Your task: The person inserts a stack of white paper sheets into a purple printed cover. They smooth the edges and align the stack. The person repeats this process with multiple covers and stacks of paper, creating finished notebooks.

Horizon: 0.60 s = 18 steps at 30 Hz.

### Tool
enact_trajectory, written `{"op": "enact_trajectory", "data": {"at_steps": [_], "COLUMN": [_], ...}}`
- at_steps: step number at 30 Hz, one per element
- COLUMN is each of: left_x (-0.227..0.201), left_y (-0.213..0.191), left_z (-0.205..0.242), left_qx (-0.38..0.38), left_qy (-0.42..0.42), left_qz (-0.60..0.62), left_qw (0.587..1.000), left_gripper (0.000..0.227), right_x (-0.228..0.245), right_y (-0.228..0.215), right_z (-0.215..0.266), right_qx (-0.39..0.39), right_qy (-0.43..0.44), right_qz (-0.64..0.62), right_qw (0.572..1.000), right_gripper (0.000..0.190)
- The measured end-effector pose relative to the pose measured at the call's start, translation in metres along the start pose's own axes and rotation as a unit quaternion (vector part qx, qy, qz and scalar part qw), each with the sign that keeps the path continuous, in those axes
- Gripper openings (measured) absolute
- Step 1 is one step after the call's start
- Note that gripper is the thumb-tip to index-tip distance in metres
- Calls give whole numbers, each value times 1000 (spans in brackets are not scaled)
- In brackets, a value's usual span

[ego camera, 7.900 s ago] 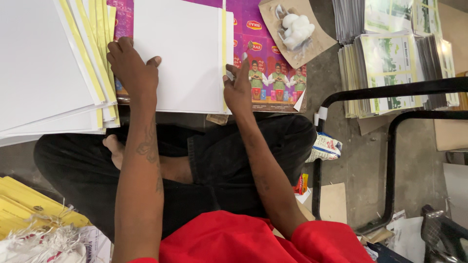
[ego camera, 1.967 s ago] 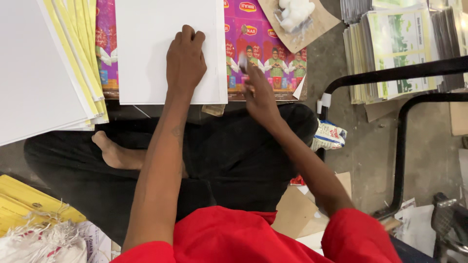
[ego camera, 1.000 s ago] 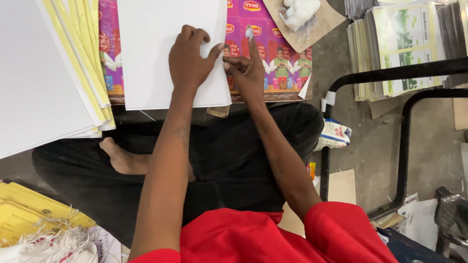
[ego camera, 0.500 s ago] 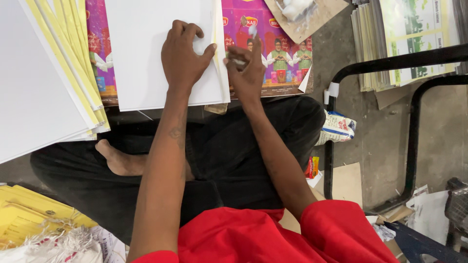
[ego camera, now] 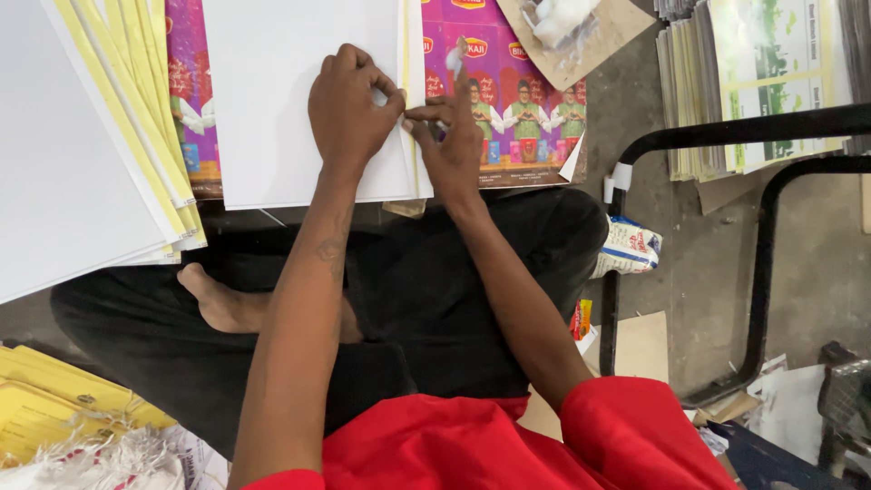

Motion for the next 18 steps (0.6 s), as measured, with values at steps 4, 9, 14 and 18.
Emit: {"op": "enact_trajectory", "data": {"at_steps": [4,9,14,18], "left_x": [2,4,7,6], "left_y": [-1,-4,-4,-3], "left_z": [1,-1,0,-3], "left_qx": [-16,-22,-1,21], "left_qy": [25,19,0,-20], "left_qz": [2,13,17,17], "left_qw": [1000,999,1000,999], "left_gripper": [23,44,53,52], "right_x": [-7,-6,-17,-42], "right_y": [-5,-4,7,24], "right_z": [-10,-33,-75,-140], "right_qx": [22,-14,-59,-98], "right_qy": [35,2,-19,-84], "right_qz": [-44,6,62,115], "right_qw": [998,1000,996,985], "right_gripper": [102,112,120,97]}}
Point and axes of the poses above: each hand's wrist, its own z-axis away from the middle knuckle, its own y-axis out of the palm, x = y × z, the point moved 4 cm from there along -z, towards the middle knuckle, and after that the axes turned 15 degrees about y, right-handed, at the moved point
